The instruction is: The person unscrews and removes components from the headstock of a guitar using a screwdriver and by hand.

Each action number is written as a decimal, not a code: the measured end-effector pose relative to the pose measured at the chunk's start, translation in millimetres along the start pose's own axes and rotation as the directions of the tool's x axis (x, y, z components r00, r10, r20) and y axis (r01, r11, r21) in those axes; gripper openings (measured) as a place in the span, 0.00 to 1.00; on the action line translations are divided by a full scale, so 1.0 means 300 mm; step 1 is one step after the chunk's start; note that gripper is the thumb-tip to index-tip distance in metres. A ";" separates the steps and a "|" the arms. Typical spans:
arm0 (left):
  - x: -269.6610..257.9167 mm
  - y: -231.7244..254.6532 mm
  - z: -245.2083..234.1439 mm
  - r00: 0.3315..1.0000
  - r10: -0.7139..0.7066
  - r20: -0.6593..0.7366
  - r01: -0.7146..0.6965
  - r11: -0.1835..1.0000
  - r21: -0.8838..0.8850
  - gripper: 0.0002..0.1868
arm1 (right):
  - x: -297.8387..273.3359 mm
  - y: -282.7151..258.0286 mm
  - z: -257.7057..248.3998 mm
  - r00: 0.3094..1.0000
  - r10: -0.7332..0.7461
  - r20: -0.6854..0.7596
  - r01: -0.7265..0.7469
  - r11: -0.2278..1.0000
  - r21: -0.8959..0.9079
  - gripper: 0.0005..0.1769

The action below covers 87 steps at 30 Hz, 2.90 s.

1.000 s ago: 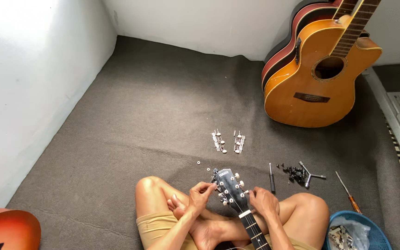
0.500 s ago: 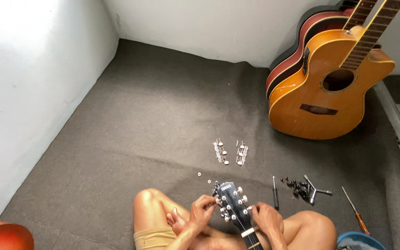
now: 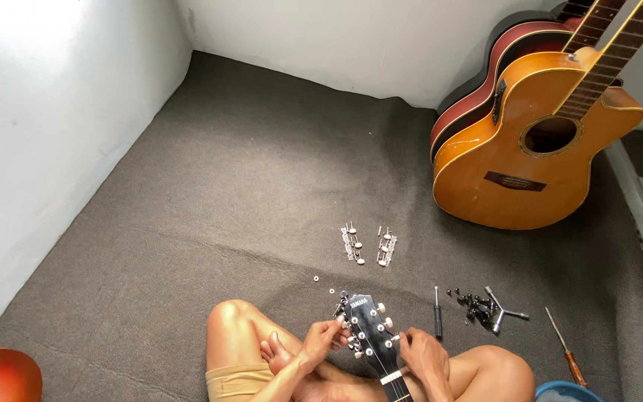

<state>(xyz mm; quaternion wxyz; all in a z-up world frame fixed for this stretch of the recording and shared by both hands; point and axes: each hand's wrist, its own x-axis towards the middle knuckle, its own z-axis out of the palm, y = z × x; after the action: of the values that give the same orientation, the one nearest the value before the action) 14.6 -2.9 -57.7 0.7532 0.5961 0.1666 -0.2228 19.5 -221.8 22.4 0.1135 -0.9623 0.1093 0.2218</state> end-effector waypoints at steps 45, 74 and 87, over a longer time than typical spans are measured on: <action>-0.047 0.074 0.011 1.000 0.003 -0.016 -0.004 0.997 -0.082 0.12 | -0.017 -0.015 -0.033 1.000 0.006 0.020 -0.006 1.000 -0.008 0.20; -0.077 0.075 0.027 0.874 0.460 -0.156 -0.392 0.857 0.335 0.07 | -0.003 0.002 -0.005 1.000 -0.020 0.010 0.020 1.000 -0.018 0.20; -0.076 0.105 0.020 0.994 0.090 -0.061 -0.081 0.986 0.145 0.17 | -0.019 -0.016 -0.031 1.000 0.008 0.013 -0.008 1.000 -0.019 0.20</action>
<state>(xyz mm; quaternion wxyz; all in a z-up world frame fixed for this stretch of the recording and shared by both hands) 12.2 0.2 -18.6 0.7116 0.6620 0.1500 -0.1812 19.5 -218.8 34.0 0.1043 -0.9613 0.1101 0.2298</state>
